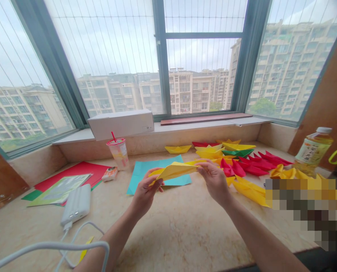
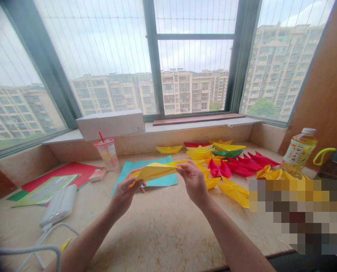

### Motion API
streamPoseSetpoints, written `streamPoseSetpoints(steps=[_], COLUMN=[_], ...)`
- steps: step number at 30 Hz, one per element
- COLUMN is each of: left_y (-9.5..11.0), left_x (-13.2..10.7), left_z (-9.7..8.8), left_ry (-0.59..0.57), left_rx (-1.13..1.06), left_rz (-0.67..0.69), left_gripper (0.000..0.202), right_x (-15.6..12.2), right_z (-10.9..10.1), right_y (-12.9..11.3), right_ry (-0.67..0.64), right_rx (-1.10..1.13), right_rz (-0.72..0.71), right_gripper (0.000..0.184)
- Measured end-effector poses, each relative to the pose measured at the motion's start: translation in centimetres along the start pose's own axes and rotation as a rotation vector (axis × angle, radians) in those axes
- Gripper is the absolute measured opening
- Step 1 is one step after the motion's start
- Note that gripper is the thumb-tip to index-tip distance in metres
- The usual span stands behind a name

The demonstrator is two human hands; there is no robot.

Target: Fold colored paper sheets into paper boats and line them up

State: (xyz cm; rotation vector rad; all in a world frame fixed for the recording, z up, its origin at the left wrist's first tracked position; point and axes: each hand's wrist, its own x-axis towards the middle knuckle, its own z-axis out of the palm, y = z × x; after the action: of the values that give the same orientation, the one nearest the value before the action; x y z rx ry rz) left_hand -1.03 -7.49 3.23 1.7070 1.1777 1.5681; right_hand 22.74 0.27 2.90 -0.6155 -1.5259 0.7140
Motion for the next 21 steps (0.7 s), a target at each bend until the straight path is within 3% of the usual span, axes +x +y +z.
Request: streamPoseSetpoints(steps=[8, 14, 21], left_y=[0.8, 0.7, 1.3], left_x=[-0.2, -0.6, -1.1], left_z=[0.3, 0.1, -0.6], left_ry=[-0.128, -0.232, -0.261], left_rx=[0.063, 0.053, 0.039], left_rz=[-0.016, -0.03, -0.037], left_gripper=[0.038, 0.027, 0.069], right_x=[0.1, 0.3, -0.1], right_z=[-0.1, -0.2, 0.2], right_y=[-0.1, -0.3, -0.2], right_ry=[0.031, 0.083, 0.041], right_rx=[0.092, 0.279, 0.331], right_rz=[0.026, 0.141, 0.109], right_gripper=[0.017, 0.045, 0.038])
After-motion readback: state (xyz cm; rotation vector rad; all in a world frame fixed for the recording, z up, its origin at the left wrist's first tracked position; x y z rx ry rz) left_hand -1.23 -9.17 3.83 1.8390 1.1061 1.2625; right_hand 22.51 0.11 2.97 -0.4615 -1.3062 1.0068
